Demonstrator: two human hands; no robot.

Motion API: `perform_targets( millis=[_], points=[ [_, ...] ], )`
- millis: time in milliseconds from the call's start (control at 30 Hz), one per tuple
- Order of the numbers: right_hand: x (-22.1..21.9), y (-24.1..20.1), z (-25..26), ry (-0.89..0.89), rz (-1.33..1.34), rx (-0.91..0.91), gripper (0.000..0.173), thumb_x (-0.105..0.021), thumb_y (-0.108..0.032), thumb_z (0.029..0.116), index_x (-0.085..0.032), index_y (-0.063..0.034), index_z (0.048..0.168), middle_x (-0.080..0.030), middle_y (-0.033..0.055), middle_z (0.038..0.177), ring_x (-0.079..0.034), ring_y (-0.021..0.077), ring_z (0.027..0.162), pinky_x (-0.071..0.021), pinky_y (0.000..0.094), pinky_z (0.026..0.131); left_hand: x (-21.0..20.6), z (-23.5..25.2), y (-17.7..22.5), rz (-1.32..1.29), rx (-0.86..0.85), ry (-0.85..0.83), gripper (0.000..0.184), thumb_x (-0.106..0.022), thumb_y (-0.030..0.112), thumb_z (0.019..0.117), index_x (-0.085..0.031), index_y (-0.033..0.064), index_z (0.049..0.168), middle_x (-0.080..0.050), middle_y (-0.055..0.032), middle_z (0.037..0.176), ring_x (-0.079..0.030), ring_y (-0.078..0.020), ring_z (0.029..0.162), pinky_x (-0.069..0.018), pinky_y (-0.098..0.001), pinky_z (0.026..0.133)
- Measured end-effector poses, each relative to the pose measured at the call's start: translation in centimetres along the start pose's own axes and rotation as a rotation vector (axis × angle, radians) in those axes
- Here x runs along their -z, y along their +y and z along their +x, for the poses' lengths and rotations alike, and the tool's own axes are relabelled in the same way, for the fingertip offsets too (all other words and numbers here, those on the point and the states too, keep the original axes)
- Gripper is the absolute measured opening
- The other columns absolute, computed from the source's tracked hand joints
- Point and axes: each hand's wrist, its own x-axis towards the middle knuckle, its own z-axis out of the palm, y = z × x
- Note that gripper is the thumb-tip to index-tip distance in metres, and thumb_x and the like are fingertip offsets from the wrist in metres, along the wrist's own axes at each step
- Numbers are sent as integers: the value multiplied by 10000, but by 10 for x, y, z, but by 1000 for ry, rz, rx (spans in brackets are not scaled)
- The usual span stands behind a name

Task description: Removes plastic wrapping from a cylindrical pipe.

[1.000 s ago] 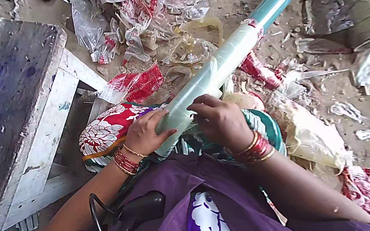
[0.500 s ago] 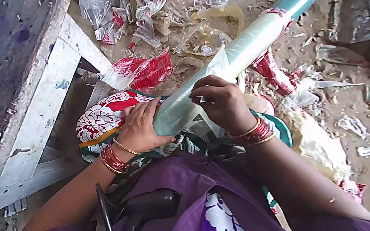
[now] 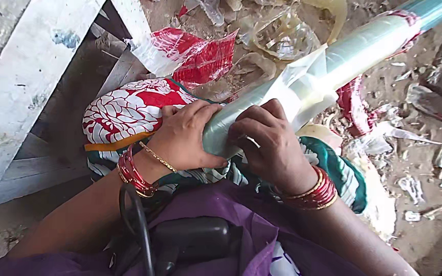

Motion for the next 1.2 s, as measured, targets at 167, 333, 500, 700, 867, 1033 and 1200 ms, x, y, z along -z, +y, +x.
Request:
perform_targets(
  millis=[167,333,500,700,867,1033,1200],
  points=[
    [-2,1,-2,16,17,-26,195,-574,-127,943,-747,-66,1011,-669,142,1015,-571,281,938,-413,412,834,0,0,0,-17,4,-8,1033,-805,644,602,-592,56,1425,-644,-143,1326,-618,-291,1180,-366,-640,954],
    [17,-3,-10,-44,5,-139,302,-621,-216,908,-689,-31,1137,-602,187,1131,-575,297,1019,-476,401,835,0,0,-3,-28,-5,11,1015,-788,660,608,-604,77,1418,-647,-134,1315,-623,-275,1159,-364,-632,948],
    [7,-19,-46,173,-168,-410,753,-744,-516,857,-482,8,1330,-491,255,1250,-577,248,887,-478,337,662,6,3,-5,-84,23,-16,1007,-827,618,612,-598,67,1423,-646,-119,1327,-622,-263,1166,-373,-650,953],
    [28,-5,-63,72,-31,-791,242,-738,-234,920,-648,-13,883,-597,88,670,-577,216,577,-444,425,534,3,1,-6,-33,27,-21,1045,-815,662,599,-590,73,1433,-637,-121,1362,-615,-275,1219,-365,-691,992],
    [57,-4,-76,263,191,-842,158,-627,-86,948,-679,-77,800,-585,-46,604,-496,4,504,-399,231,491,-7,-8,38,141,27,29,926,-882,288,698,-500,-33,1478,-451,-242,1556,-493,-451,1371,-368,-736,999],
    [61,-25,-65,373,173,-644,158,-667,-110,947,-691,-51,803,-669,3,687,-646,42,626,-536,236,603,-48,9,83,425,-118,-140,1131,-831,407,790,-203,-27,1624,-169,-245,1698,-188,-480,1550,-281,-740,1091],
    [92,-29,-73,564,165,-793,150,-646,-102,956,-679,-68,814,-653,-34,669,-571,2,549,-470,215,525,-28,37,76,424,174,-248,1403,-931,523,669,-61,25,1650,-262,-284,1651,-267,-525,1504,-359,-716,1078]
  ],
)
